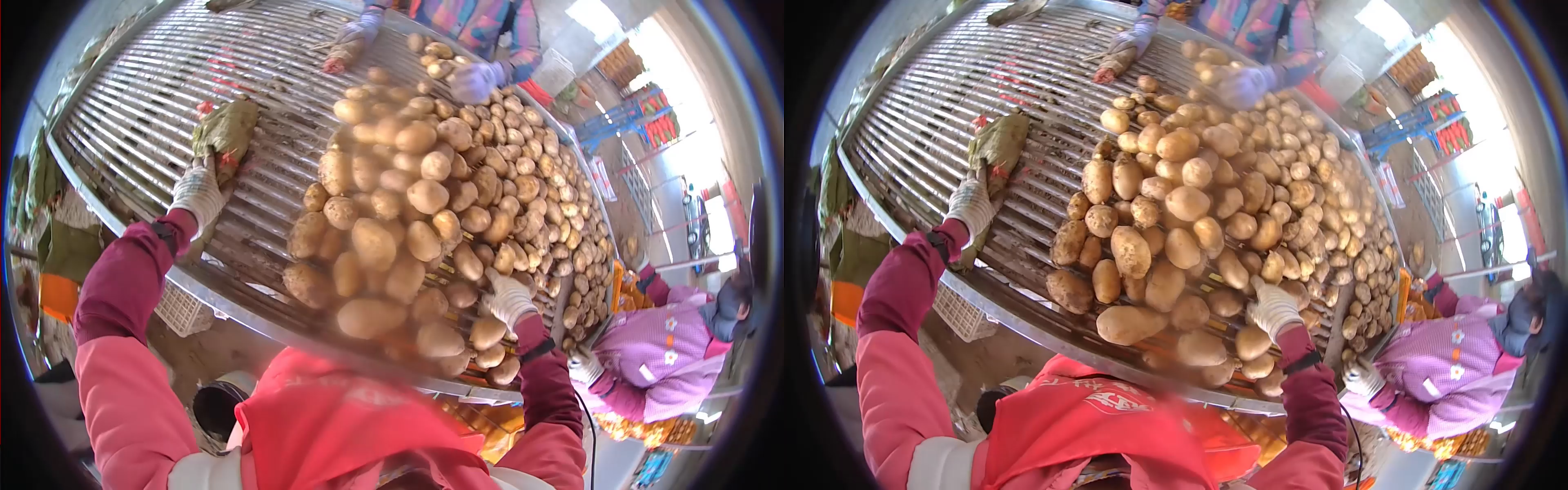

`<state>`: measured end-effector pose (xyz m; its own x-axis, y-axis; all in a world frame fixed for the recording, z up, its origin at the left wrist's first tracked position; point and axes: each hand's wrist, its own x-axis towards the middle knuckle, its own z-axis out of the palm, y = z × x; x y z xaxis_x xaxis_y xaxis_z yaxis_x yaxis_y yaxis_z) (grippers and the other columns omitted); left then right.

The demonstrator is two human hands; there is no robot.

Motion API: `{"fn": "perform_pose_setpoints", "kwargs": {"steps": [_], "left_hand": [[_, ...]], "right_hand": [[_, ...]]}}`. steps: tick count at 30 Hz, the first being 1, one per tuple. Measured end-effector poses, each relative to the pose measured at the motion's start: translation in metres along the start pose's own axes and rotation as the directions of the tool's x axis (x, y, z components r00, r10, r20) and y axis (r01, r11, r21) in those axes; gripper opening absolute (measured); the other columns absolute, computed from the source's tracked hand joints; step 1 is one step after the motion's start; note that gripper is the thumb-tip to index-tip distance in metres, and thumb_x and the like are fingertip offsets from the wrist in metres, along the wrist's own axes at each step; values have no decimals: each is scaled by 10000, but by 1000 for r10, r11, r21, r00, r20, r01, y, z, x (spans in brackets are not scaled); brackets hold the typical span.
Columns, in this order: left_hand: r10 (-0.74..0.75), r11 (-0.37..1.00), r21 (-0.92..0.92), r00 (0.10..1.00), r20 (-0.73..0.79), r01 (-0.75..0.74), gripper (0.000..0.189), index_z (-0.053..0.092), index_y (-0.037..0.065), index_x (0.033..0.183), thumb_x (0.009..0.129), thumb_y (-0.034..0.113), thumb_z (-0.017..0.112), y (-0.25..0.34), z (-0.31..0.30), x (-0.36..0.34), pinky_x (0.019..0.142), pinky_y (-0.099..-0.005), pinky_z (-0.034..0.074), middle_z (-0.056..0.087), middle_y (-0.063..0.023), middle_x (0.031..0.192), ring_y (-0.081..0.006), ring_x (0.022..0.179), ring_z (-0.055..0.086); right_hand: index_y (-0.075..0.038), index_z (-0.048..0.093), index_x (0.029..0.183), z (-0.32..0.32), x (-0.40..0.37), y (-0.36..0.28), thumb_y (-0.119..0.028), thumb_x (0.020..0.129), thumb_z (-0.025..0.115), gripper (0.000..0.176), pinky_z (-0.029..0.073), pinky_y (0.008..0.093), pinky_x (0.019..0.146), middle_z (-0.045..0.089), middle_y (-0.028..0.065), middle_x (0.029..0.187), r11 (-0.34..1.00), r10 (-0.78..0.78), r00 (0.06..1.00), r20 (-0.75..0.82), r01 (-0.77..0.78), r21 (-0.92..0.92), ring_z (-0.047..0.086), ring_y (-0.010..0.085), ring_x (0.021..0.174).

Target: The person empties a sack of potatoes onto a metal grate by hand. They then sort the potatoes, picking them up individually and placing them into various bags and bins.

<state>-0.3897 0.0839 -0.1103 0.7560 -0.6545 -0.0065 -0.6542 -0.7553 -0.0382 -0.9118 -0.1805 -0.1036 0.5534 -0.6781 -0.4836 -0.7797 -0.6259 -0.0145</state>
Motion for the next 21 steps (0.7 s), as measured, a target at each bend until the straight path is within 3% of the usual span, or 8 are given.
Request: {"fn": "perform_pose_setpoints", "kwargs": {"steps": [2, 5, 6, 8, 11, 16, 19, 21], "left_hand": [[29, 999, -29, 999, -23, -30, 909, 280, -34, 1499, 817, 365, 730, -1, -1, -1, 964, -488, 485, 512, -278, 1335, -420, 1186, 559], [25, 1000, 6, 1000, -11, -25, 911, 291, -50, 1485, 795, 329, 751, -3, 0, 0, 952, -482, 493, 517, -279, 1324, -430, 1168, 566], [22, 1000, -3, 1000, -14, -22, 907, 293, -44, 1487, 796, 327, 749, -3, -1, 0, 951, -484, 493, 517, -277, 1324, -429, 1166, 566], [26, 1000, 15, 1000, 14, -26, 910, 278, -36, 1500, 819, 364, 730, -6, 1, 1, 976, -481, 484, 501, -284, 1366, -419, 1197, 564], [58, 998, -23, 998, -16, -59, 929, 255, -28, 1515, 824, 384, 720, -13, 8, 4, 949, -489, 498, 524, -286, 1336, -423, 1140, 599], [20, 998, -56, 1000, 15, -20, 896, 295, -16, 1500, 819, 389, 714, -10, 3, 1, 908, -484, 514, 546, -285, 1290, -423, 1124, 601], [46, 999, -9, 999, -28, -46, 916, 277, 1, 1518, 823, 424, 698, -15, 10, 5, 904, -478, 519, 566, -292, 1274, -421, 1092, 624], [45, 999, 11, 999, 16, -45, 893, 287, 22, 1512, 846, 485, 658, -18, 7, 8, 884, -453, 536, 640, -265, 1170, -397, 1043, 658]], "right_hand": [[-90, 514, 1315, -32, 2, -21, -288, 838, 678, 541, 522, 471, 870, 705, 219, 982, 969, 24, 979, 200, 26, -246, 681, 367, 957], [-79, 562, 1269, -80, 24, -70, -313, 900, 625, 441, 515, 466, 887, 659, 198, 1163, 1000, -30, 954, -300, 28, -10, 639, 360, 1062], [-82, 562, 1293, -81, 39, -79, -318, 890, 643, 474, 504, 457, 912, 613, 200, 1237, 960, -185, 777, -602, 274, 58, 603, 374, 1122], [-82, 541, 1337, -99, 78, -118, -311, 862, 700, 551, 457, 439, 1007, 546, 200, 1330, 867, -274, 631, -726, 488, 97, 537, 384, 1210], [-129, 617, 1218, -71, 138, -162, -221, 737, 818, 530, 419, 428, 1056, 475, 174, 1394, 895, -40, 701, -712, 342, 287, 501, 383, 1233], [-82, 655, 1077, -61, 97, -164, -180, 734, 780, 377, 498, 460, 961, 485, 139, 1321, 910, -191, 780, -596, 369, 192, 489, 392, 1227], [-66, 645, 1057, -33, 64, -157, -137, 730, 762, 354, 508, 444, 956, 489, 140, 1299, 916, -399, 693, -600, 276, -290, 447, 391, 1256], [-94, 628, 1140, -24, 31, -147, -162, 731, 762, 436, 497, 458, 958, 499, 144, 1280, 954, -300, 724, -622, 209, -216, 466, 372, 1224]]}}
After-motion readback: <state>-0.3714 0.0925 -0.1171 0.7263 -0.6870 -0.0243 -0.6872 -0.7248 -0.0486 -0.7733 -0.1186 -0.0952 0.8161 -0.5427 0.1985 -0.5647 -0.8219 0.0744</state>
